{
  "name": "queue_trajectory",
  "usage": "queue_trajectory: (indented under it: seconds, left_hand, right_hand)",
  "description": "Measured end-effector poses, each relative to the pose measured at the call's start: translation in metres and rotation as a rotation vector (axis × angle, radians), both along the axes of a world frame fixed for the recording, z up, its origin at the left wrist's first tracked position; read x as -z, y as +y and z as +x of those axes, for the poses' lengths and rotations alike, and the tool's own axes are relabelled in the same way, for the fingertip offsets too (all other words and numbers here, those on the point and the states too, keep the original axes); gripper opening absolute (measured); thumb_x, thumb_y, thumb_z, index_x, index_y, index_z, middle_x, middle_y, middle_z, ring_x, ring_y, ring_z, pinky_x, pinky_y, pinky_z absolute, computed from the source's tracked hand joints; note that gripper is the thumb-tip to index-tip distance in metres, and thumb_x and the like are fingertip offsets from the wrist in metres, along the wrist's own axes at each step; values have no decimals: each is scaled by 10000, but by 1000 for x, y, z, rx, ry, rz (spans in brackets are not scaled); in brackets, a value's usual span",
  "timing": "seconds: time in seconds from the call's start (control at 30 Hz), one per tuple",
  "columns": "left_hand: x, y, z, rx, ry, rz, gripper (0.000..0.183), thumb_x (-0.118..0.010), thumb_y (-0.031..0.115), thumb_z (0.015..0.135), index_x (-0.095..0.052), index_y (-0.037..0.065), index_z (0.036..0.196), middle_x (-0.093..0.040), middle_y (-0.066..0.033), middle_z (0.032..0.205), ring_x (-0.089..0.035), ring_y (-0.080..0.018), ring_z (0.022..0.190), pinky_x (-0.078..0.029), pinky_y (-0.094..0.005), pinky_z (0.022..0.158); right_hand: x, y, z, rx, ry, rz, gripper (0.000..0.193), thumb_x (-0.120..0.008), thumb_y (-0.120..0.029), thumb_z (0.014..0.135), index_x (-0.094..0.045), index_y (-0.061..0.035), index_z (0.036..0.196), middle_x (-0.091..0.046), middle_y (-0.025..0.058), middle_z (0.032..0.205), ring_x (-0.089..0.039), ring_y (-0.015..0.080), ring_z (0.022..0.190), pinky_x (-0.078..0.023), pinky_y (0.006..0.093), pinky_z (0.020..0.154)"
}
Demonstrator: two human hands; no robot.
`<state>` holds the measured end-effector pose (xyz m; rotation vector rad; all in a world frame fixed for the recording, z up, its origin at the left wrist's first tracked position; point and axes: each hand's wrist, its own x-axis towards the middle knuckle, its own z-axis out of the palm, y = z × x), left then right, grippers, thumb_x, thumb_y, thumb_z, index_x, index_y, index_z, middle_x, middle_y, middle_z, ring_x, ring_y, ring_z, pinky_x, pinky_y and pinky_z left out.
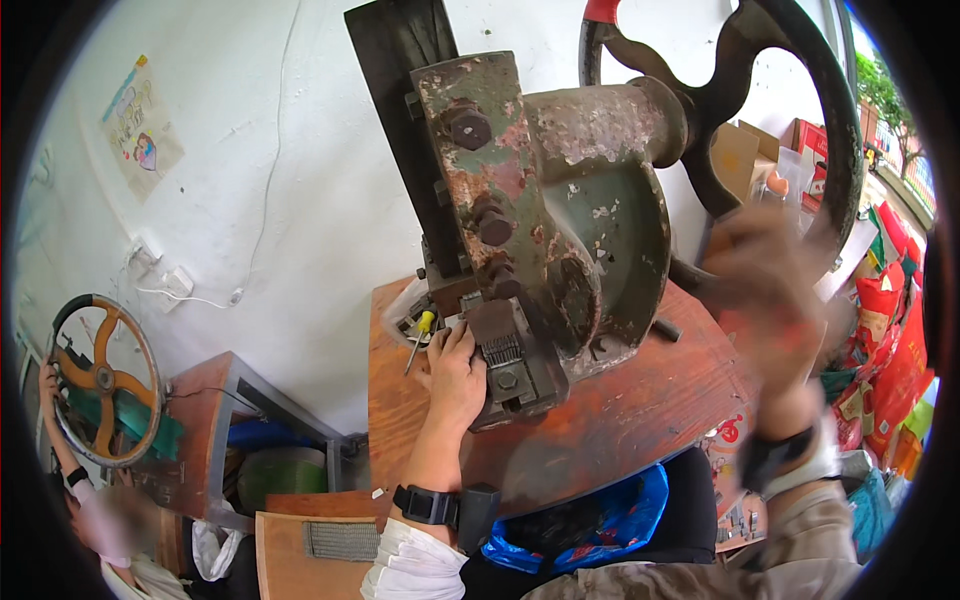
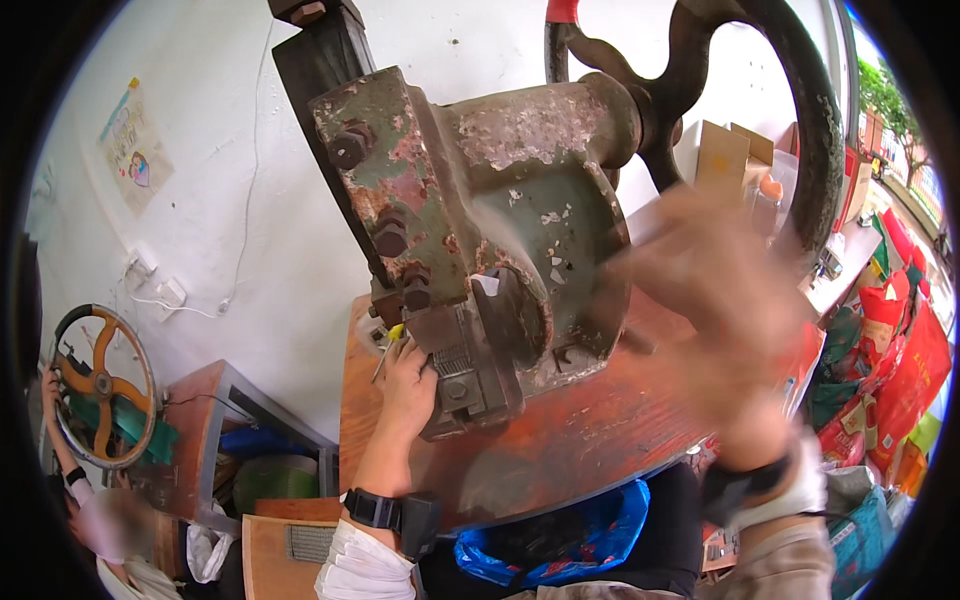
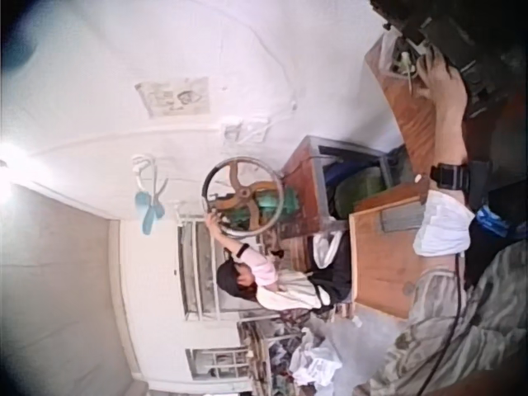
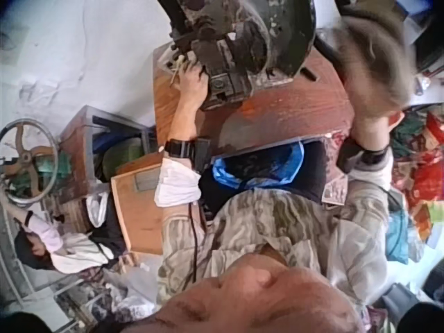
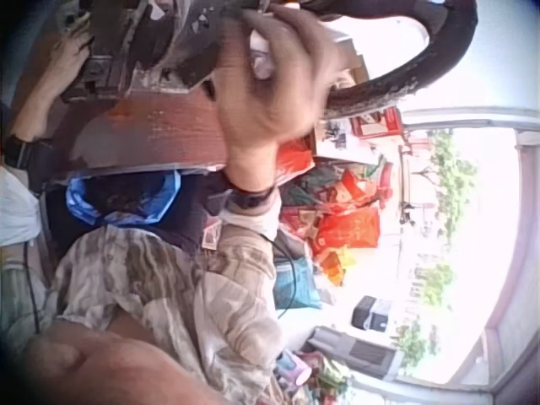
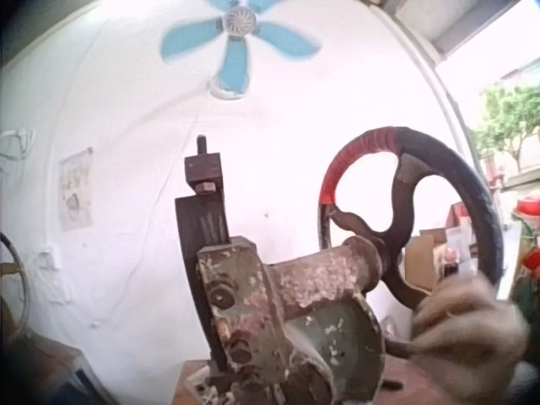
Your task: Operating a manual hand-press to stamp or shape small metal components.
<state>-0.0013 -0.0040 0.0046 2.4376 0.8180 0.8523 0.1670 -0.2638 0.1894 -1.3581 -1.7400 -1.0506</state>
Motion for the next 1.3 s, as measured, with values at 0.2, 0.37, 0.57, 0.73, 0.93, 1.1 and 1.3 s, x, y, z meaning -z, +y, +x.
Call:
queue_trajectory:
  seconds: [0.2, 0.37, 0.57, 0.73, 0.93, 1.1, 1.3]
  left_hand:
    - [-1, -4, -1, -65, 92, -120, 470, -493, 113, 841, -493, 208, 1301, -387, 7, 1432, -290, -366, 1316, -148, -753, 935]
    - [4, 5, -2, 59, 0, -150, 467, -513, 157, 862, -478, 224, 1323, -386, 12, 1437, -295, -359, 1315, -163, -746, 943]
    - [3, -2, -6, -2, 16, -179, 427, -488, 157, 884, -485, 178, 1310, -401, 4, 1417, -314, -329, 1309, -173, -753, 932]
    - [-3, -2, -5, 46, -67, -108, 390, -462, 117, 865, -531, 127, 1248, -440, -55, 1365, -365, -328, 1263, -254, -671, 971]
    - [0, 1, -4, 76, -82, -226, 394, -448, 158, 895, -516, 179, 1282, -434, -38, 1398, -367, -312, 1273, -228, -661, 983]
    - [1, -4, -5, -32, -22, -196, 376, -475, 159, 871, -531, 119, 1241, -412, -35, 1410, -390, -300, 1250, -248, -654, 975]
    - [-15, 0, -11, 150, -190, -508, 410, -498, 81, 783, -558, 23, 1185, -468, -147, 1294, -408, -303, 1229, -339, -372, 1020]
  right_hand:
    - [-196, -9, 105, 504, 404, -24, 334, -631, -237, 796, -645, 21, 1008, -666, 156, 861, -634, 221, 794, -494, 336, 754]
    - [-149, -41, 141, 236, 829, -154, 383, -650, -268, 806, -624, 18, 1058, -647, 121, 973, -635, 176, 826, -495, 294, 757]
    - [64, 6, 72, 797, 510, 888, 423, -714, -224, 773, -582, -7, 1111, -620, 86, 977, -590, 174, 911, -455, 292, 823]
    - [49, -31, 75, 176, 972, 467, 328, -675, -286, 809, -617, -9, 976, -626, 32, 858, -566, 107, 756, -450, 255, 698]
    - [-65, -68, 166, 216, 923, -63, 406, -664, -396, 798, -636, -32, 975, -624, 32, 834, -565, 98, 761, -444, 241, 696]
    - [19, -53, 120, 102, 961, 197, 441, -649, -450, 797, -645, -47, 975, -620, 30, 809, -567, 97, 759, -441, 234, 697]
    - [77, -10, 62, 387, 808, 628, 375, -639, -145, 818, -556, 43, 1131, -612, 126, 1056, -586, 176, 972, -426, 299, 914]
